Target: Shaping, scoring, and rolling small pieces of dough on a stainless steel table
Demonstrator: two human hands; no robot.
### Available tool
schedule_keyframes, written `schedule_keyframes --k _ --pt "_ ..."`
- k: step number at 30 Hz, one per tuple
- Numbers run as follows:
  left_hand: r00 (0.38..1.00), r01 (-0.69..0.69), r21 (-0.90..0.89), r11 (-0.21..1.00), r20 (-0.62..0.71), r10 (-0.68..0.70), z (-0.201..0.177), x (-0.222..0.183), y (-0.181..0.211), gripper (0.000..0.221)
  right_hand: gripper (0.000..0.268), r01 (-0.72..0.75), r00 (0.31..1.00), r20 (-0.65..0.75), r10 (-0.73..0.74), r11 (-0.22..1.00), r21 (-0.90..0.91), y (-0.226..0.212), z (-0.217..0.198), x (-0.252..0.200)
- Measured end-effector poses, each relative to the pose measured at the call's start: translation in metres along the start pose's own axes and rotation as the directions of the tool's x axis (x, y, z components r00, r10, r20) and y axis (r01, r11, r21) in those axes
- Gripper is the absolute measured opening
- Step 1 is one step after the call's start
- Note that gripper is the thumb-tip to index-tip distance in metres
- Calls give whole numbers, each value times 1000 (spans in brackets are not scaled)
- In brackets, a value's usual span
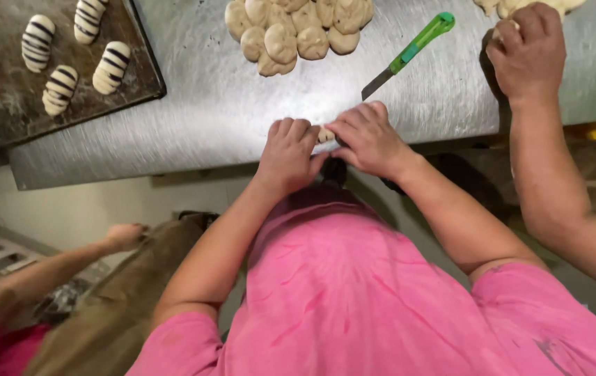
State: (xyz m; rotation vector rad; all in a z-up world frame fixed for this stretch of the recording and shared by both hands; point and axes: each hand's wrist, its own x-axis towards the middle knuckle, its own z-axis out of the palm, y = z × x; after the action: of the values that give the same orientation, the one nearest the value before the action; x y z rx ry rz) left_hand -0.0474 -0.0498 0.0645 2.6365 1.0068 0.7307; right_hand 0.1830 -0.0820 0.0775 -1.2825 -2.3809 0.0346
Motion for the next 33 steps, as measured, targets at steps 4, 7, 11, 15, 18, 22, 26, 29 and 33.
schedule_keyframes --k 4,7,11,15,18,22,26,29,33 --pt "999 -28 -8 1000 -37 28 2 -4 -3 53 44 86 996 -45 -83 995 50 12 1 8" --pt "999 -20 25 999 -31 20 6 15 -23 54 52 123 984 -129 -126 992 -31 37 17 29" --pt "998 29 85 996 -52 -24 1 19 -17 62 56 160 978 -131 -161 987 -17 39 11 36" --pt "997 55 14 998 -60 -54 7 12 -18 52 56 175 975 -138 -173 985 1 40 9 32" --pt "985 86 147 985 -164 -62 13 26 -40 57 56 153 969 -186 -164 986 -70 50 18 61" --pt "981 81 150 985 -190 -51 3 29 -29 55 31 216 962 -149 -229 971 -99 49 27 54" --pt "987 107 154 982 -133 -87 44 24 -72 43 30 113 992 -43 -117 990 -82 51 37 62" --pt "987 157 140 978 -39 -153 37 16 -33 47 42 93 995 21 -93 995 -16 54 3 41" --pt "967 228 61 972 106 -233 -10 38 -14 86 52 82 997 -12 -82 997 -14 102 -43 32"
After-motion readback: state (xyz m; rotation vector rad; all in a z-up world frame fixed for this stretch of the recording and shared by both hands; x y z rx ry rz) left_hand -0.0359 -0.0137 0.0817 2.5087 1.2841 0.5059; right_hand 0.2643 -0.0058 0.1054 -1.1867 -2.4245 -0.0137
